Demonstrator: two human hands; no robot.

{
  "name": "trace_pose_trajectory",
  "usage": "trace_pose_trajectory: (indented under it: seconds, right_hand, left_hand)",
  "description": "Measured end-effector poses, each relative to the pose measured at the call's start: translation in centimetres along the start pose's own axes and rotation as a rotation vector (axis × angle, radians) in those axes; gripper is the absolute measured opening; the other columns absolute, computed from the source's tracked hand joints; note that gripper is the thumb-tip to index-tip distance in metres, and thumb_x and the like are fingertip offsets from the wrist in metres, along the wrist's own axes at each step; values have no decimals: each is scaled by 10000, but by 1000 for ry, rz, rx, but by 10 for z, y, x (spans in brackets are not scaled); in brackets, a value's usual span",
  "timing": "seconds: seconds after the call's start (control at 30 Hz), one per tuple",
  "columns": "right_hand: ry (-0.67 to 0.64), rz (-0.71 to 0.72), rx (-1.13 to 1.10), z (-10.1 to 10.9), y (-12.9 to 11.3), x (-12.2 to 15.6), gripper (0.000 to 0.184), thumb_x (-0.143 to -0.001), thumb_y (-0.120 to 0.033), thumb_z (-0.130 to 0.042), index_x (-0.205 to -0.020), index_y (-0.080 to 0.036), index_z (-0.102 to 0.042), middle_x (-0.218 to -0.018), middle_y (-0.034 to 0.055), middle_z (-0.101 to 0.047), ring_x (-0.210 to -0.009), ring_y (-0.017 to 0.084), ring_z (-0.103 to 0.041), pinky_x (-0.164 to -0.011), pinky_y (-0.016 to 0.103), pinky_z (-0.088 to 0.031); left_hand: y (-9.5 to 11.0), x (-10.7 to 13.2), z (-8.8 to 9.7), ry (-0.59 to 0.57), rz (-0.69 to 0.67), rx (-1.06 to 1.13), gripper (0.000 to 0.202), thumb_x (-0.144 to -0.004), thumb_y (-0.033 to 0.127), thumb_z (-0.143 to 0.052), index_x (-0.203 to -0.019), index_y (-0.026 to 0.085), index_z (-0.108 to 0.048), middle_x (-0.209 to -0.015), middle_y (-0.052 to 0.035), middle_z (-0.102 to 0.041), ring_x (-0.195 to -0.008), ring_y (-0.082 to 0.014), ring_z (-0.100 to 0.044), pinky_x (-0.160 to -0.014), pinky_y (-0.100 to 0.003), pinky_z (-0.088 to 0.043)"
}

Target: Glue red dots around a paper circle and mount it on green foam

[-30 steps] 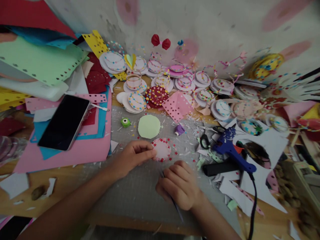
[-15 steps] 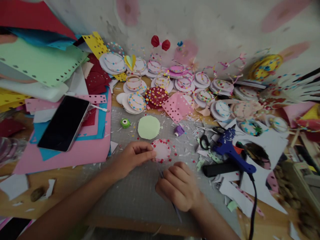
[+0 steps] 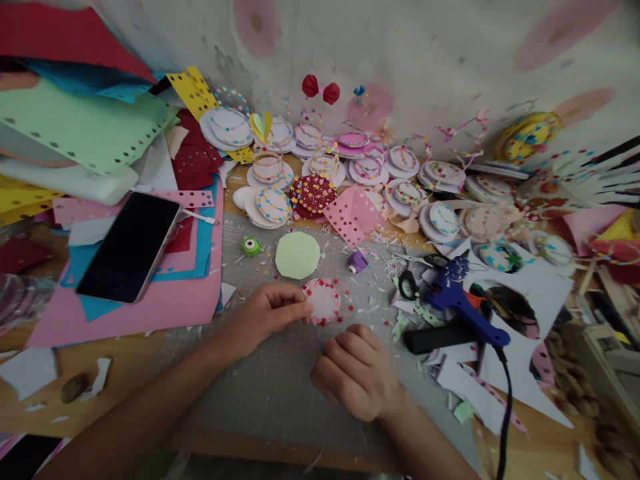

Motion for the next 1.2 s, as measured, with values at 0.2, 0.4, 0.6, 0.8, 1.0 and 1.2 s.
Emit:
trace_pose_trajectory:
  seconds: [0.2,0.4,0.6,0.8,1.0,1.2]
  right_hand:
    - [16,-11,-26,-1,2,1,130,-831,-55,-516,-778,-170,-547,-540,-7,-518,-577,142,-407,-538,291,-307]
    - [10,-36,-60,-5,5,5,151,-832,-55,-498,-760,-187,-514,-537,-13,-489,-587,144,-395,-553,287,-315]
    - [6,-42,-82,-7,6,7,138,-821,-70,-497,-777,-199,-509,-534,-23,-478,-577,146,-396,-543,286,-316]
    - [93,-265,-204,0,18,10,176,-704,-56,-516,-699,-218,-449,-580,-10,-518,-570,145,-437,-552,296,-345]
    - [410,-419,-302,13,37,13,257,-717,-38,-530,-867,-224,-437,-650,-30,-512,-595,144,-493,-559,273,-385]
    - [519,-448,-336,12,48,18,202,-818,-31,-522,-926,-193,-469,-778,12,-524,-703,142,-526,-622,274,-435]
  left_hand:
    - [3,0,-1,6,-17,-3,267,-820,352,-618,-661,138,-608,-511,64,-404,-469,-61,-302,-442,-219,-180]
    - [2,-1,-1,-5,-15,-21,277,-828,366,-614,-671,137,-611,-511,65,-387,-481,-66,-309,-451,-219,-190]
    - [2,-2,-1,-3,-10,-12,277,-821,361,-614,-666,131,-614,-546,52,-428,-493,-65,-307,-462,-219,-192]
    - [-3,-1,2,41,26,51,323,-804,437,-631,-685,140,-584,-548,63,-372,-513,-74,-303,-480,-216,-191]
    - [4,1,3,104,-12,18,480,-769,597,-599,-642,136,-564,-527,58,-404,-465,-71,-298,-456,-215,-186]
    - [11,4,13,230,-116,-41,585,-824,674,-449,-661,132,-595,-430,68,-355,-410,-82,-293,-462,-220,-210]
Point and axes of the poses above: each hand's wrist, its own x-axis away from the middle knuckle, its own z-axis out of the back of the hand, y = z × x, the point moved 7 cm from there along -x, towards the middle knuckle
